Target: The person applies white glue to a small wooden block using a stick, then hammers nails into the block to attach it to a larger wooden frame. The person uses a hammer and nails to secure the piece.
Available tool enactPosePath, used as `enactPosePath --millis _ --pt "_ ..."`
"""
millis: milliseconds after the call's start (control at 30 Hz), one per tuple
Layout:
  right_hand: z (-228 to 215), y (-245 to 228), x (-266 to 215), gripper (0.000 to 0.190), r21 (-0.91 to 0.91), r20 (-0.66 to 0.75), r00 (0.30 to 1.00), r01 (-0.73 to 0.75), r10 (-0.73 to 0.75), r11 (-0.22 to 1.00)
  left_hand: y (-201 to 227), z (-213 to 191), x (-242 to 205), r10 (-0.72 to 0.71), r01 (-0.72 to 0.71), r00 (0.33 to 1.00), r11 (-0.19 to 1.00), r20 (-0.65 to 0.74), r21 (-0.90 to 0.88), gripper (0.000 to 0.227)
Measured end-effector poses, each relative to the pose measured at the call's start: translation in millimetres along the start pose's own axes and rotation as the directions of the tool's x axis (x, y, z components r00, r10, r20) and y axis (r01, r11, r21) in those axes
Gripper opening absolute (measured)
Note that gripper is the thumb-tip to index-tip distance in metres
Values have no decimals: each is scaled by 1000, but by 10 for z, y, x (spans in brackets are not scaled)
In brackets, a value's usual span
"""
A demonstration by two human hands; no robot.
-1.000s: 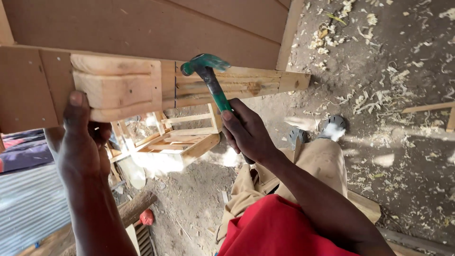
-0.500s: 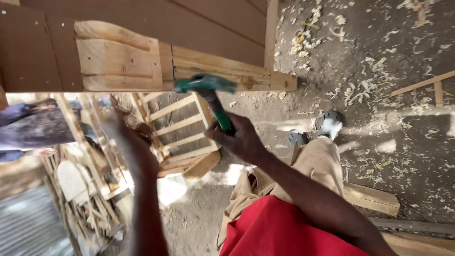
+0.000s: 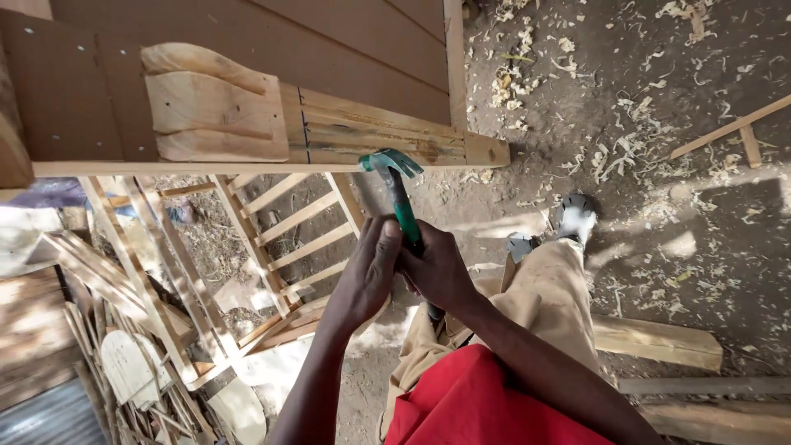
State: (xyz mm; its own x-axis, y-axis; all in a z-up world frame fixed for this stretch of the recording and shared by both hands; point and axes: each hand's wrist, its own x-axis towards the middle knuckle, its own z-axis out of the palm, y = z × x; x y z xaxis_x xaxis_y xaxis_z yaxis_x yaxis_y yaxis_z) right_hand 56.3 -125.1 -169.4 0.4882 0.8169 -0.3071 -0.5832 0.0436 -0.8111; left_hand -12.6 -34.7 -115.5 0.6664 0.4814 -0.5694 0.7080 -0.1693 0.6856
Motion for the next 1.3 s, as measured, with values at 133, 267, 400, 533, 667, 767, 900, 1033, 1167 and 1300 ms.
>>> enactPosePath --millis 133,267,400,533,667,767,900,1033,1167,1300 --pt "87 36 -28 18 13 -6 1000 7 -7 1000 -3 -24 -71 121 -122 992 990 -17 -66 39" --pt "191 -14 -81 7 171 -113 993 0 20 985 7 -86 -123 162 -136 975 976 -152 168 29" --pt "220 -82 -68 16 415 -179 983 28 51 910 -165 -99 -148 289 -346 866 936 -408 -71 23" --pt "266 -79 -40 20 669 -145 982 4 124 743 114 54 -175 427 -572 801 754 -421 -324 17" --pt "274 -212 -24 18 700 -135 980 -11 147 715 211 -6 -163 408 -484 748 875 -523 -11 13" --pt "229 -306 19 16 622 -148 988 64 38 780 367 -282 -198 485 -296 646 871 -589 393 15" --pt "291 -124 66 11 495 -116 979 202 -166 845 591 -721 -145 839 38 424 360 -342 932 15" --pt "374 -201 63 22 194 -103 925 378 -365 905 753 -780 27 918 145 361 123 -168 982 17" --pt "379 -384 144 21 428 23 913 359 -407 830 829 -698 81 944 180 312 51 -106 982 15" --pt "359 -391 172 25 311 11 901 410 -434 857 802 -608 118 924 181 364 56 -119 982 8"
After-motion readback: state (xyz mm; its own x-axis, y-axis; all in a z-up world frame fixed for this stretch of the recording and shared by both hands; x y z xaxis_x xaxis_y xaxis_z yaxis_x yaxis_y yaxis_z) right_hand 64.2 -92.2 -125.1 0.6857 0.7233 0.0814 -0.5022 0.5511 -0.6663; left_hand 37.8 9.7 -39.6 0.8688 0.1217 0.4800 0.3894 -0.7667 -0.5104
